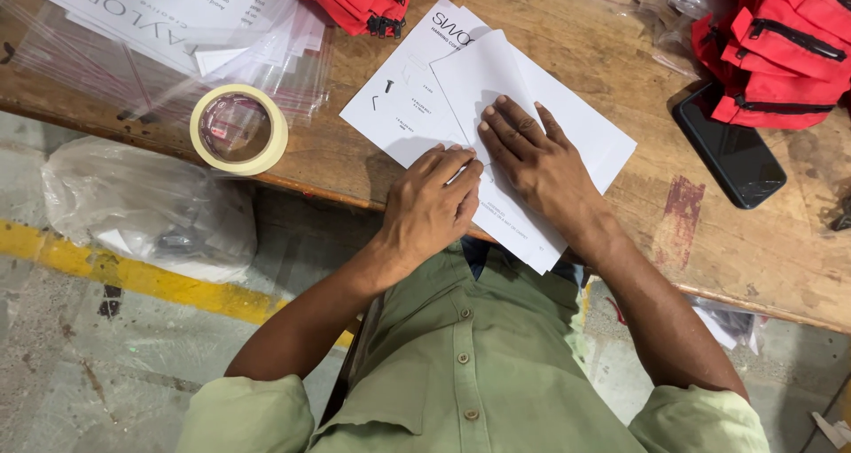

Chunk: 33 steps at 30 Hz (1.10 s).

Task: Organize furniture assembly instruction manuals with corresponding red hardware bags on a workbench.

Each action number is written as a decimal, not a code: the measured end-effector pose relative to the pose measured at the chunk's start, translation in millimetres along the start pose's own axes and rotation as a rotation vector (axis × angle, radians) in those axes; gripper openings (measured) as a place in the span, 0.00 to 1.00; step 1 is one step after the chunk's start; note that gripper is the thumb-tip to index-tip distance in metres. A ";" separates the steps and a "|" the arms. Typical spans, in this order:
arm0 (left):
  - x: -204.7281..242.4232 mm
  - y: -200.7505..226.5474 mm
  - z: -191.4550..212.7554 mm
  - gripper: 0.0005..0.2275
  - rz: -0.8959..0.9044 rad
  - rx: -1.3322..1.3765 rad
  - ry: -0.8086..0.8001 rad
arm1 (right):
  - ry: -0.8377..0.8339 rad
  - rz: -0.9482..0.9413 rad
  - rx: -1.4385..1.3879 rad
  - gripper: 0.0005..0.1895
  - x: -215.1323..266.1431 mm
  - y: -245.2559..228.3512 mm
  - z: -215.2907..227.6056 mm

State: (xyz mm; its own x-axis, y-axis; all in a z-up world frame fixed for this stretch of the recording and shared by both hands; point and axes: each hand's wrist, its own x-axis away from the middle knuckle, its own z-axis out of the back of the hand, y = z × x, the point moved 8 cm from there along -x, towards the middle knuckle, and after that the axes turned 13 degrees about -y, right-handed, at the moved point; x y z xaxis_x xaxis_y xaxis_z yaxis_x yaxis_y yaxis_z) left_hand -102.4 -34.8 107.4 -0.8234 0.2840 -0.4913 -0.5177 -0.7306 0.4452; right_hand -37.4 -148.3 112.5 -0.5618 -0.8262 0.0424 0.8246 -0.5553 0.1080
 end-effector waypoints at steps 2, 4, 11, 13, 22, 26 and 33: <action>-0.1 -2.5 -3.9 0.10 0.022 -0.022 -0.029 | 0.013 0.006 -0.032 0.31 0.8 1.5 -2.2; -3.1 1.6 1.9 0.12 0.032 -0.039 -0.036 | 0.015 0.006 -0.024 0.31 1.4 0.9 0.3; -4.8 6.1 5.8 0.17 0.015 -0.100 -0.041 | 0.002 -0.007 0.031 0.30 1.1 0.3 -1.6; -5.0 4.2 0.7 0.17 0.020 -0.112 -0.068 | -0.005 -0.004 0.030 0.30 0.7 1.1 -1.4; -36.9 12.7 -2.4 0.08 0.011 -0.164 -0.201 | 0.363 -0.137 -0.685 0.39 26.0 46.2 -3.6; -49.6 -0.9 -19.7 0.06 -0.050 -0.083 -0.292 | 0.488 -0.393 -1.112 0.35 39.0 88.5 -34.0; -65.3 -2.3 -26.3 0.08 -0.104 -0.067 -0.379 | 0.542 -0.372 -1.088 0.24 57.1 84.0 -23.9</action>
State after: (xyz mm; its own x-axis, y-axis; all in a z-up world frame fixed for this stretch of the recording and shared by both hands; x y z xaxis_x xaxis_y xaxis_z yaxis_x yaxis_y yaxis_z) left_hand -41.3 -67.9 118.7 -0.8010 0.5589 -0.2145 -0.5972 -0.7209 0.3517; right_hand 1.4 -244.4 100.2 -0.8833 -0.3945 -0.2533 0.3964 -0.3402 -0.8527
